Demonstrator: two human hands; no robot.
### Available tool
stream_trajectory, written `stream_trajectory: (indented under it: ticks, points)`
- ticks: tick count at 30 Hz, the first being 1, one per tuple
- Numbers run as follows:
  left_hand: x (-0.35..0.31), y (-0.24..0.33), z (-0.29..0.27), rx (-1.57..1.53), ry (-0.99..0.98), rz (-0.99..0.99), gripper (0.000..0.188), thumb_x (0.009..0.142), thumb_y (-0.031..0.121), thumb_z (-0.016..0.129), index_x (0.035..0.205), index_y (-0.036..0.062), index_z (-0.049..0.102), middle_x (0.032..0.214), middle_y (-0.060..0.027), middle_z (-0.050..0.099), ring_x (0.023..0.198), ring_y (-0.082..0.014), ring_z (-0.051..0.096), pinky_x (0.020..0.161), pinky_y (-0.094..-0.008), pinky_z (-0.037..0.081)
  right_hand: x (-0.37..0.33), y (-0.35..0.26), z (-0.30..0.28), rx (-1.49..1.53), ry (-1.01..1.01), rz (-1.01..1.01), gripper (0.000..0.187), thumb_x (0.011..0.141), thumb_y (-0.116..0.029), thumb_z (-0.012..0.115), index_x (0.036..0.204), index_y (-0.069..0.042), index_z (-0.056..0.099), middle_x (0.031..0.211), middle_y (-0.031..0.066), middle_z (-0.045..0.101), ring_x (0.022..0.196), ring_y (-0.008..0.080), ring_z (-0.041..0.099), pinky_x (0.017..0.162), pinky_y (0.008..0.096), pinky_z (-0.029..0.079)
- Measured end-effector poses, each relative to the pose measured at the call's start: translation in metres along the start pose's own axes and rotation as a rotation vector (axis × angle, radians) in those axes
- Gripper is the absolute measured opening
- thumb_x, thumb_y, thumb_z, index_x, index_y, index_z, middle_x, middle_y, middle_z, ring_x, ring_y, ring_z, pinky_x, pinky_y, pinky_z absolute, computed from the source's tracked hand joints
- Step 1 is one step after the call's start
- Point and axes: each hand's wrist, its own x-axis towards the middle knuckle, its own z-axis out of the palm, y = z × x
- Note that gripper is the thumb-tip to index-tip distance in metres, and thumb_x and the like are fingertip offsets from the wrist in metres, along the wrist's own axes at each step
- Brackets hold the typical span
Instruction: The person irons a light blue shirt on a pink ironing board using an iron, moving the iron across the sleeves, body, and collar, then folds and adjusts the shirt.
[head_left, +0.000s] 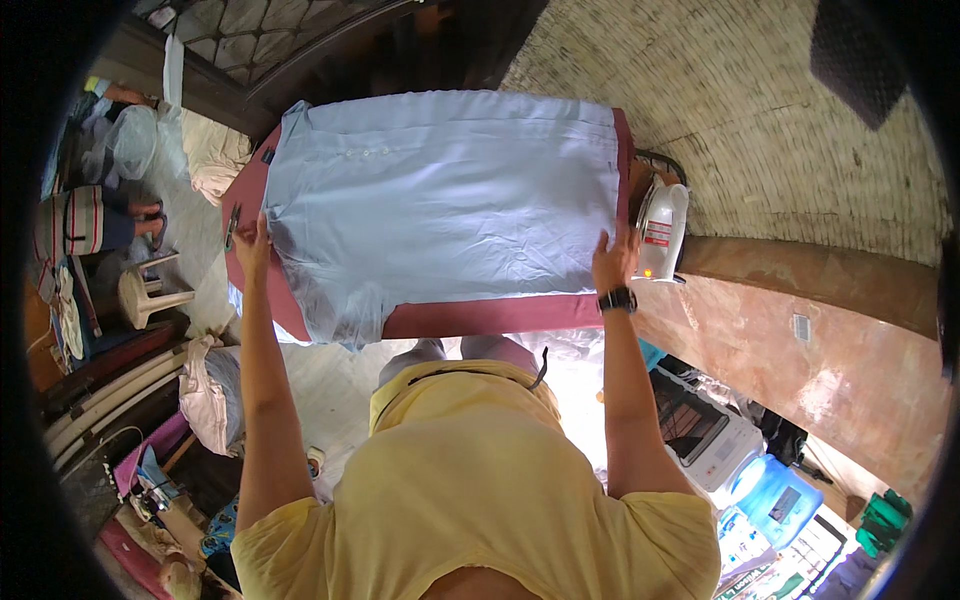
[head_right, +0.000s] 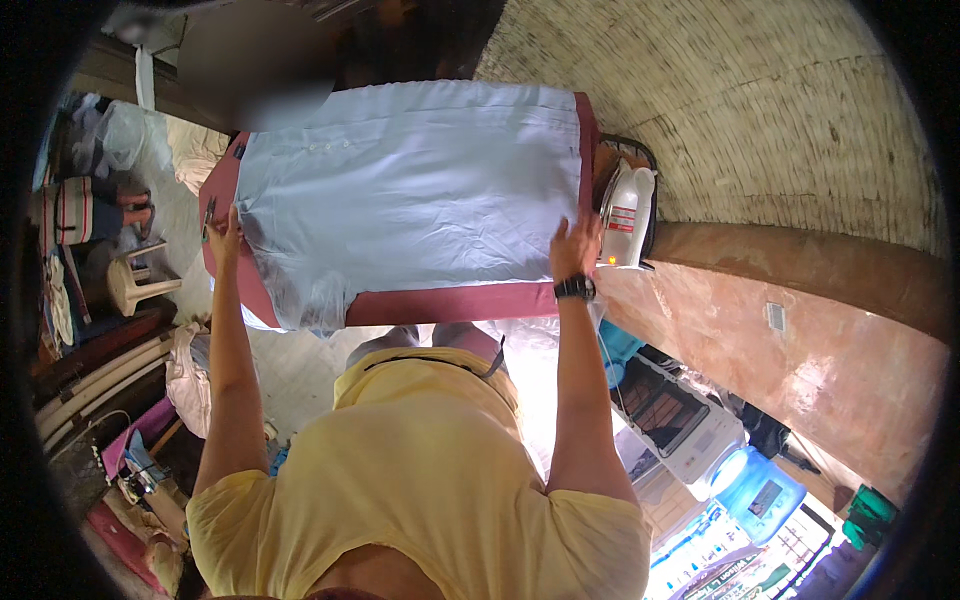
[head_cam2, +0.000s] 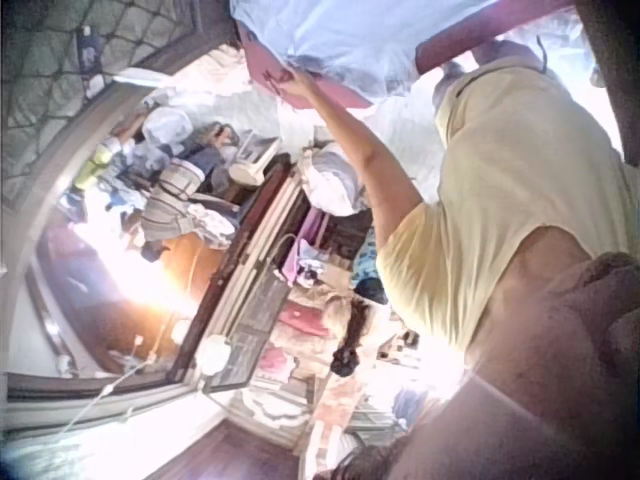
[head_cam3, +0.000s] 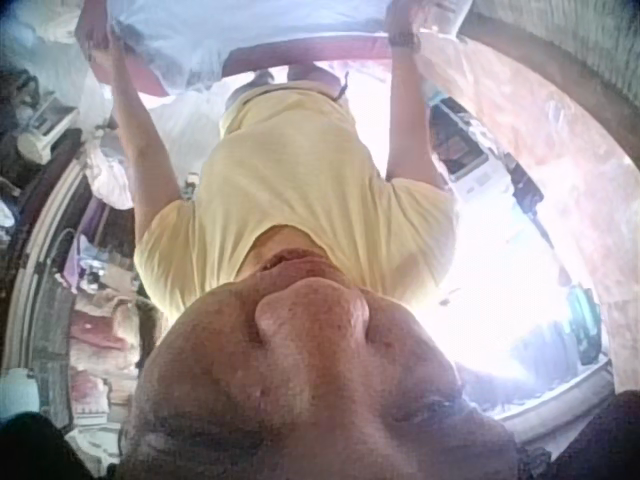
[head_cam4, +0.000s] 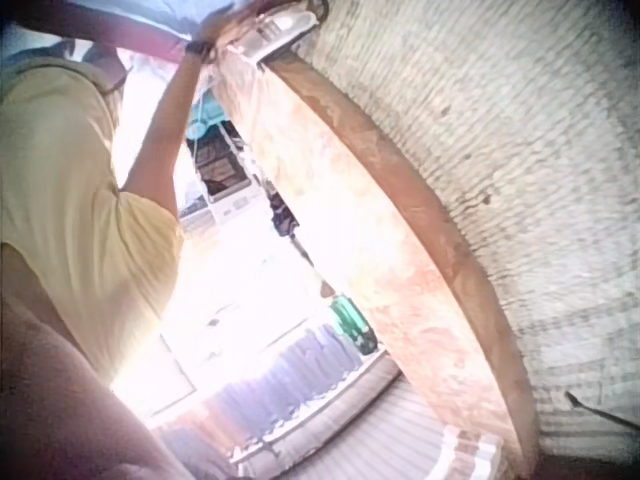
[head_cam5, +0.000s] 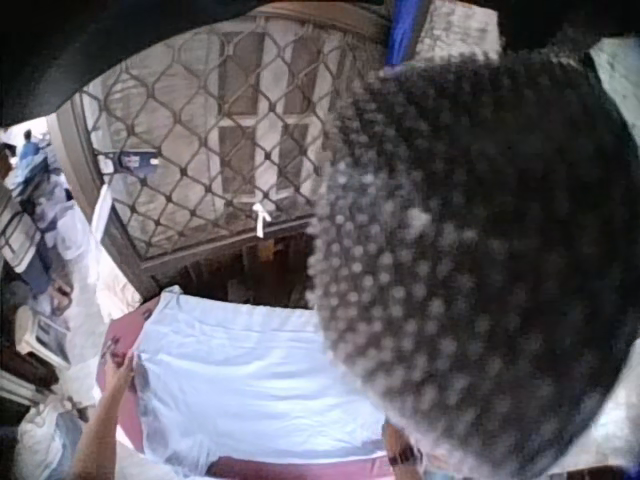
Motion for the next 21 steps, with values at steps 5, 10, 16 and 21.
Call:
stream_trajectory:
  ticks: [5, 10, 16, 21]
  points:
    - [-0.066, -0.021, -0.017, 0.087, -0.166, 0.173, 0.039, 0.089, 0.034, 0.075, 0.082, 0.0036, 0.052, 0.070, -0.0003, 0.053, 0.062, -0.0098, 0.044, 0.056, -0.0277, 0.039, -0.081, 0.015, -0.029, 0.170, -0.270, 0.415, 0.044, 0.082, -0.032, 0.075, 0.107, 0.000, 0.058, 0.097, 0.0191, 0.063, 0.089, 0.0363, 0.060, 0.081, 0.0472, 0.048]
    - [-0.090, 0.004, -0.012, 0.297, -0.079, 0.126, 0.041, 0.090, 0.036, 0.072, 0.090, -0.0007, 0.053, 0.075, -0.0059, 0.054, 0.066, -0.0169, 0.046, 0.061, -0.0299, 0.041, -0.083, 0.013, -0.014, 0.636, -0.047, 0.596, 0.031, 0.078, -0.018, 0.078, 0.091, -0.002, 0.055, 0.077, 0.0130, 0.060, 0.074, 0.0322, 0.060, 0.070, 0.0431, 0.048]
    - [-0.124, 0.042, 0.005, 0.615, 0.210, 0.298, 0.047, 0.088, 0.042, 0.071, 0.103, 0.0001, 0.055, 0.094, -0.0138, 0.060, 0.087, -0.0318, 0.056, 0.075, -0.0410, 0.044, -0.082, 0.017, -0.025, 0.514, 0.051, 0.455, 0.017, 0.083, -0.006, 0.069, 0.091, -0.004, 0.055, 0.079, 0.0118, 0.059, 0.070, 0.0299, 0.060, 0.066, 0.0419, 0.048]
    - [-0.216, 0.114, 0.091, 0.392, -0.303, 0.803, 0.041, 0.088, 0.026, 0.068, 0.120, 0.0034, 0.056, 0.122, -0.0185, 0.057, 0.111, -0.0385, 0.050, 0.095, -0.0501, 0.036, -0.083, 0.013, -0.024, 0.533, 0.076, 0.445, 0.014, 0.084, -0.004, 0.067, 0.091, -0.005, 0.055, 0.079, 0.0124, 0.058, 0.070, 0.0304, 0.059, 0.066, 0.0422, 0.047]
